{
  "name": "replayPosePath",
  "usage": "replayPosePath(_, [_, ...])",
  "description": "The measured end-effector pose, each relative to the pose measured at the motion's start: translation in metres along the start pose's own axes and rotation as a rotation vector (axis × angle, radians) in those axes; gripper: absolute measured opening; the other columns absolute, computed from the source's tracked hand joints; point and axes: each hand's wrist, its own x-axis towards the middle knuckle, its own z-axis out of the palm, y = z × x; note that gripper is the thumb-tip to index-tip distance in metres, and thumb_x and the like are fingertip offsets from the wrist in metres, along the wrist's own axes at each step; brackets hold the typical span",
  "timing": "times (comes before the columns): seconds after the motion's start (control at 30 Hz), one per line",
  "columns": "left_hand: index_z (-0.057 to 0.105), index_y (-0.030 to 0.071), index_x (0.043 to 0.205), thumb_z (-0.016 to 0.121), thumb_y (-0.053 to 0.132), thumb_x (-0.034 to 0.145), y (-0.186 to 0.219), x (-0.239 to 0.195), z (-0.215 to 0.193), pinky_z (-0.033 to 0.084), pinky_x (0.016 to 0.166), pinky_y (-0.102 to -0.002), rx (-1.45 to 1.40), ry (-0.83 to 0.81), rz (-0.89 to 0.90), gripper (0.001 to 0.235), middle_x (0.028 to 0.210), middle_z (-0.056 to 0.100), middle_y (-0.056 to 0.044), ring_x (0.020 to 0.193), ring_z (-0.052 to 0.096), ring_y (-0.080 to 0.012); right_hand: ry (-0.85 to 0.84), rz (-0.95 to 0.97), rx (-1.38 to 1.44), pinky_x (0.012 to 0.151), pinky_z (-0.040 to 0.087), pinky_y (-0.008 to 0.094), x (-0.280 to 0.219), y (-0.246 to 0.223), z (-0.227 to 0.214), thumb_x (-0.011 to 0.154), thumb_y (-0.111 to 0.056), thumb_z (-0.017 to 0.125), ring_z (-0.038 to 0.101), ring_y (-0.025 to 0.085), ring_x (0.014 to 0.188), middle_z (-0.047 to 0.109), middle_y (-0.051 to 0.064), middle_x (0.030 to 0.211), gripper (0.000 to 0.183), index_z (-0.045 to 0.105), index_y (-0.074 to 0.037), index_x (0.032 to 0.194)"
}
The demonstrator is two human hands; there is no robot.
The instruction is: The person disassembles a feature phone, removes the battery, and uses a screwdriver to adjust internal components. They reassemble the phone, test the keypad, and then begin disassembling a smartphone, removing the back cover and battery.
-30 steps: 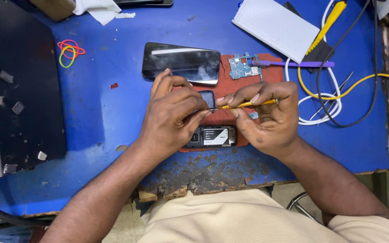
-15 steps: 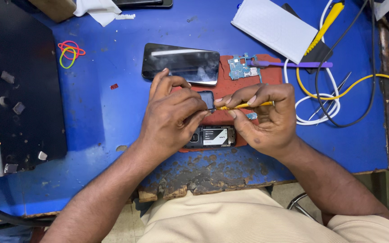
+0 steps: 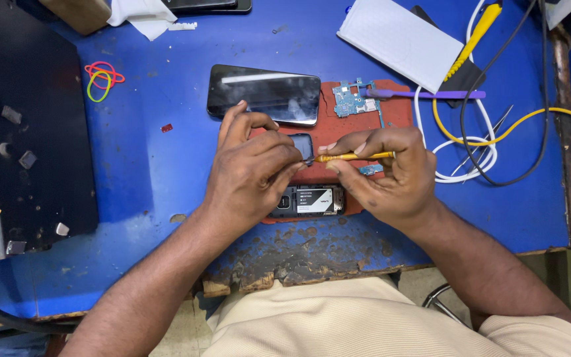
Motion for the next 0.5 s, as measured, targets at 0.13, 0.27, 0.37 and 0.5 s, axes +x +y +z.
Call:
replayPosePath(0.13, [0.075, 0.011, 0.093, 0.086, 0.014, 0.081, -0.0005, 0.0003, 0.0001, 0.034, 0.118, -0.060, -0.015, 0.007, 0.001, 0.016, 0.095, 0.071, 0.001, 0.108, 0.062, -0.0259, 0.026, 0.014, -0.038, 0.086, 0.066, 0.030, -0.0005, 0.0010, -0.0009, 0.094, 0.008, 0.078, 0.078, 0.026, 0.105, 0.074, 0.019, 0.101, 0.043, 0.040, -0.003, 0.112])
replayPosePath(0.27, [0.075, 0.012, 0.092, 0.086, 0.014, 0.082, -0.0020, 0.0000, 0.0005, 0.035, 0.118, -0.060, -0.023, 0.014, -0.004, 0.016, 0.095, 0.071, 0.000, 0.108, 0.062, -0.0261, -0.019, 0.042, 0.049, 0.092, 0.065, 0.033, -0.0009, 0.0048, -0.0025, 0.096, 0.010, 0.073, 0.076, 0.027, 0.108, 0.073, 0.020, 0.105, 0.040, 0.040, -0.003, 0.114])
replayPosePath(0.37, [0.075, 0.011, 0.092, 0.086, 0.014, 0.082, -0.0030, -0.0005, 0.0007, 0.036, 0.118, -0.059, -0.026, 0.015, -0.008, 0.015, 0.094, 0.071, 0.000, 0.108, 0.062, -0.0263, -0.057, 0.068, 0.175, 0.098, 0.064, 0.034, -0.0014, 0.0076, -0.0027, 0.098, 0.014, 0.066, 0.074, 0.027, 0.114, 0.070, 0.021, 0.112, 0.041, 0.035, -0.005, 0.118])
replayPosePath(0.5, [0.075, 0.011, 0.091, 0.086, 0.016, 0.082, -0.0033, -0.0005, 0.0010, 0.036, 0.118, -0.058, -0.026, 0.007, -0.007, 0.015, 0.094, 0.071, -0.001, 0.109, 0.062, -0.0264, -0.098, 0.068, 0.207, 0.105, 0.063, 0.037, -0.0020, 0.0091, -0.0034, 0.098, 0.019, 0.060, 0.072, 0.027, 0.118, 0.066, 0.021, 0.115, 0.045, 0.031, -0.007, 0.120])
